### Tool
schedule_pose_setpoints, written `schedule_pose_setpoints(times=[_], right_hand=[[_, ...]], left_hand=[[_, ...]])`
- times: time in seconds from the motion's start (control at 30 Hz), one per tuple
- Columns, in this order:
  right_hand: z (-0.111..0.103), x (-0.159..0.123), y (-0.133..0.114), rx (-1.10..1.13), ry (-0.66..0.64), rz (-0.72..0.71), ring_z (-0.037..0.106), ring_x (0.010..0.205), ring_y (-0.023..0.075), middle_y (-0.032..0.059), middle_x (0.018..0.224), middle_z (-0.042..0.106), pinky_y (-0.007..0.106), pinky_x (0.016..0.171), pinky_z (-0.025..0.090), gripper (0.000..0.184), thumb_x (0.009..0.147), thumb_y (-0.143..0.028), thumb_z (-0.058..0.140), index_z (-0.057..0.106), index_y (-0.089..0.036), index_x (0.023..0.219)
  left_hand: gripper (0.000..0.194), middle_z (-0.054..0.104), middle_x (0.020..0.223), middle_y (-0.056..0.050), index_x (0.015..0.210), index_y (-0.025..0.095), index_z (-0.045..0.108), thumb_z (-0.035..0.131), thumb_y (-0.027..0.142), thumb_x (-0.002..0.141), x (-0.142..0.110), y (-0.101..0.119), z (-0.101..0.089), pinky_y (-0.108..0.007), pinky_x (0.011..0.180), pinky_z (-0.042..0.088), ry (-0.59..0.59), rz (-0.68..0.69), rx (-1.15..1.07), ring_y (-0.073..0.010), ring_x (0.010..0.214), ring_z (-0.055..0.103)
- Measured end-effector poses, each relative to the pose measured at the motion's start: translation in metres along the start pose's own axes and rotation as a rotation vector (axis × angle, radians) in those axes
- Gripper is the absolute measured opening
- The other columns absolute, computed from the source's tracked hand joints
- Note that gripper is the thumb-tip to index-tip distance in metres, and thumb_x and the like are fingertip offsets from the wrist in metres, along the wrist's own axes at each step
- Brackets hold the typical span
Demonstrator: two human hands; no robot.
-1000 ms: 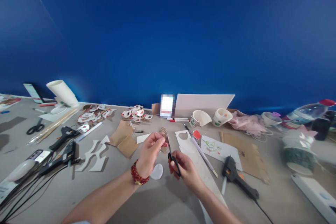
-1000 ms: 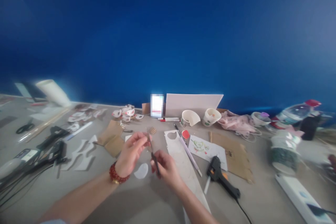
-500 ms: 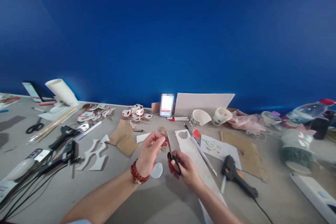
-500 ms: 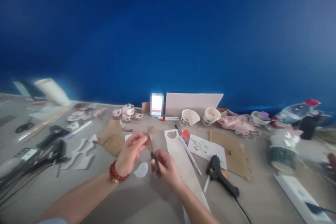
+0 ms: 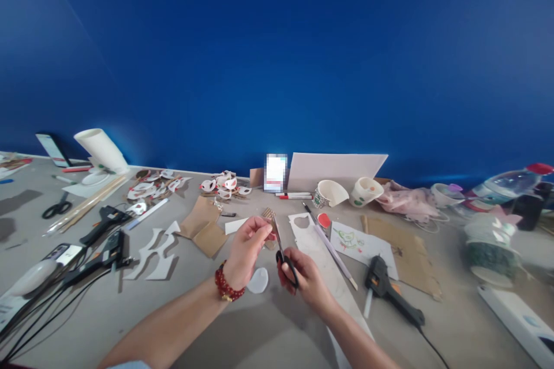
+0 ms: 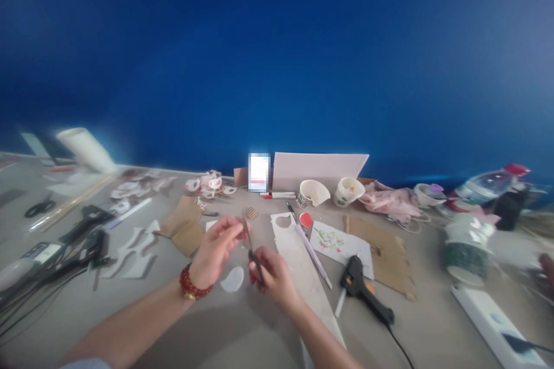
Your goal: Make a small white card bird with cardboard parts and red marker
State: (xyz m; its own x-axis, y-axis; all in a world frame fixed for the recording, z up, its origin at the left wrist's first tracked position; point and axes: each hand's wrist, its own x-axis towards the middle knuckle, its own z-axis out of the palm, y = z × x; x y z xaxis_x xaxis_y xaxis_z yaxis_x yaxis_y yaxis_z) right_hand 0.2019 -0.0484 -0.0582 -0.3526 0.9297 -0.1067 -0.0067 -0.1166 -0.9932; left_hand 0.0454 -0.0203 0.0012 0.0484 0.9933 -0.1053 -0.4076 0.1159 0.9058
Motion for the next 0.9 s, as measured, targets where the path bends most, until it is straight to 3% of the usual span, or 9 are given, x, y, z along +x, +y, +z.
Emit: schedule_pose_setpoints(times=[0.47, 0.73, 0.8, 0.9], right_hand=[[-0.001, 0.002, 0.008, -0.037, 0.005, -0.010, 0.041, 0.039, 0.0066, -0.0034, 0.053, 0.054, 0.018, 0.037, 0.030, 0.048, 0.081, -0.066, 0.056, 0.046, -0.020, 0.072], [-0.004, 0.003, 0.003, -0.064, 0.081, 0.014, 0.040, 0.037, 0.0079, -0.0035, 0.054, 0.055, 0.020, 0.037, 0.029, 0.046, 0.082, -0.066, 0.052, 0.043, -0.022, 0.071], [-0.009, 0.005, -0.001, -0.139, 0.118, 0.034, 0.042, 0.038, 0.0092, -0.0026, 0.056, 0.057, 0.021, 0.039, 0.031, 0.044, 0.082, -0.064, 0.051, 0.043, -0.022, 0.072], [-0.017, 0.007, -0.006, -0.443, 0.205, 0.041, 0.048, 0.046, 0.0126, -0.0014, 0.057, 0.058, 0.023, 0.045, 0.034, 0.036, 0.083, -0.054, 0.053, 0.044, -0.022, 0.068]], left_hand=[[0.022, 0.067, 0.077, -0.003, 0.071, 0.017, 0.057, 0.072, 0.033, 0.075, 0.002, -0.004, -0.004, -0.024, 0.070, 0.047, 0.024, -0.012, 0.027, -0.0155, 0.076, 0.065], [0.020, 0.068, 0.085, -0.003, 0.072, 0.016, 0.059, 0.070, 0.033, 0.076, 0.003, -0.006, -0.005, -0.025, 0.073, 0.048, 0.017, 0.000, 0.035, -0.0140, 0.075, 0.065], [0.019, 0.068, 0.084, -0.003, 0.072, 0.016, 0.059, 0.070, 0.031, 0.076, 0.006, -0.008, -0.007, -0.025, 0.072, 0.048, 0.017, 0.008, 0.022, -0.0139, 0.076, 0.064], [0.017, 0.067, 0.076, -0.002, 0.074, 0.016, 0.060, 0.069, 0.030, 0.078, 0.010, -0.012, -0.011, -0.025, 0.071, 0.048, -0.023, 0.017, 0.013, -0.0131, 0.073, 0.063]])
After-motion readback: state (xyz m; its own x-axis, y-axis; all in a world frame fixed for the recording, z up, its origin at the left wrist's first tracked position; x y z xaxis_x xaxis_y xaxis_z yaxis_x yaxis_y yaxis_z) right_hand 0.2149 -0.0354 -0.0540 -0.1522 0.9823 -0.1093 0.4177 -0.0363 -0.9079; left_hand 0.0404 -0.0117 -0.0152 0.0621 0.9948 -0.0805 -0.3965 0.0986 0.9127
